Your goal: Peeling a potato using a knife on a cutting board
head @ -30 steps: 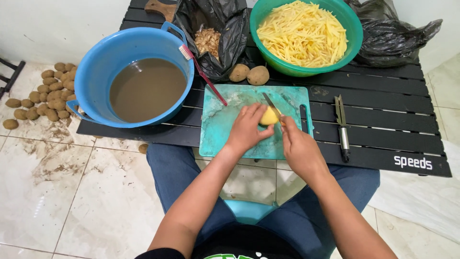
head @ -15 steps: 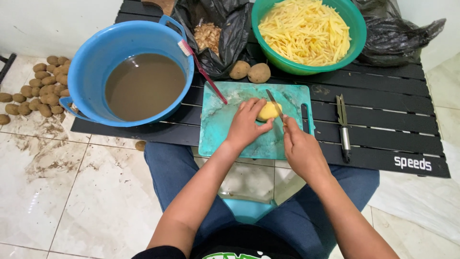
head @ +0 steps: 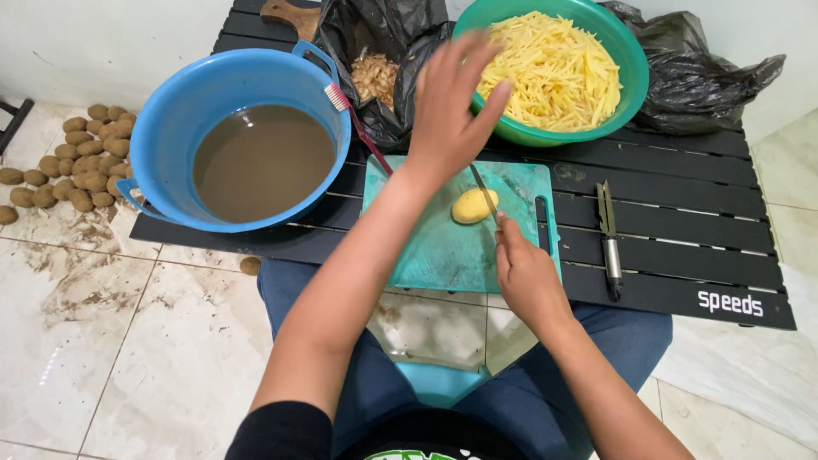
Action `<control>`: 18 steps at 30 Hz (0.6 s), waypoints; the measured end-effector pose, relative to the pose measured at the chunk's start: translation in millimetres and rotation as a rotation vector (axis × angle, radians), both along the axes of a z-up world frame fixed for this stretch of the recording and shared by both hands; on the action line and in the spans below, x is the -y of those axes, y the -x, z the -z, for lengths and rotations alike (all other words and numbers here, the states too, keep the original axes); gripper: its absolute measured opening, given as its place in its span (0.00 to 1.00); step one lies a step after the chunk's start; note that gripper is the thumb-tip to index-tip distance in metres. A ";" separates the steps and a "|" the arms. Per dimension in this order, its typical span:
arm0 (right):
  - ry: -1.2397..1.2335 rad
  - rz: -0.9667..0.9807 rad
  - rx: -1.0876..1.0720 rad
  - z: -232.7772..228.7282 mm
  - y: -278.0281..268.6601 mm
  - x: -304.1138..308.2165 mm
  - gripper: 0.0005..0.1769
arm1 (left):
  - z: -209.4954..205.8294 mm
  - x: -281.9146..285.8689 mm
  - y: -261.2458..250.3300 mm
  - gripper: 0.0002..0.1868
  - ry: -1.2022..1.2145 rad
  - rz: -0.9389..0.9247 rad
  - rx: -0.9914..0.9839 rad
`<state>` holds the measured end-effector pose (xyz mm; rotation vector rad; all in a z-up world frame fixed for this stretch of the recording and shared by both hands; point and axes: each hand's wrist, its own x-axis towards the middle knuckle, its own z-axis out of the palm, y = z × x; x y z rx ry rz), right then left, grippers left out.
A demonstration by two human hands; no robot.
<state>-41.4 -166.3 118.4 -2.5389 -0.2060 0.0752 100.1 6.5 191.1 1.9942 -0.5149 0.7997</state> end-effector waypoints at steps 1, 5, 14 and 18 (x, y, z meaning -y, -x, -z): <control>-0.010 -0.013 0.001 -1.5 -0.4 -0.6 0.26 | -17.7 4.5 -9.0 0.28 -0.068 -0.005 0.070; -0.050 -0.015 0.054 6.7 -3.3 -0.2 0.23 | -58.8 34.6 -29.3 0.38 -0.350 0.022 0.034; -0.104 -0.052 0.063 10.0 0.7 -7.9 0.24 | 26.9 38.5 -43.2 0.34 -0.615 0.506 -0.360; -0.116 -0.053 0.111 22.6 -3.6 -7.6 0.25 | 21.2 38.0 -52.1 0.28 -0.482 0.396 -0.044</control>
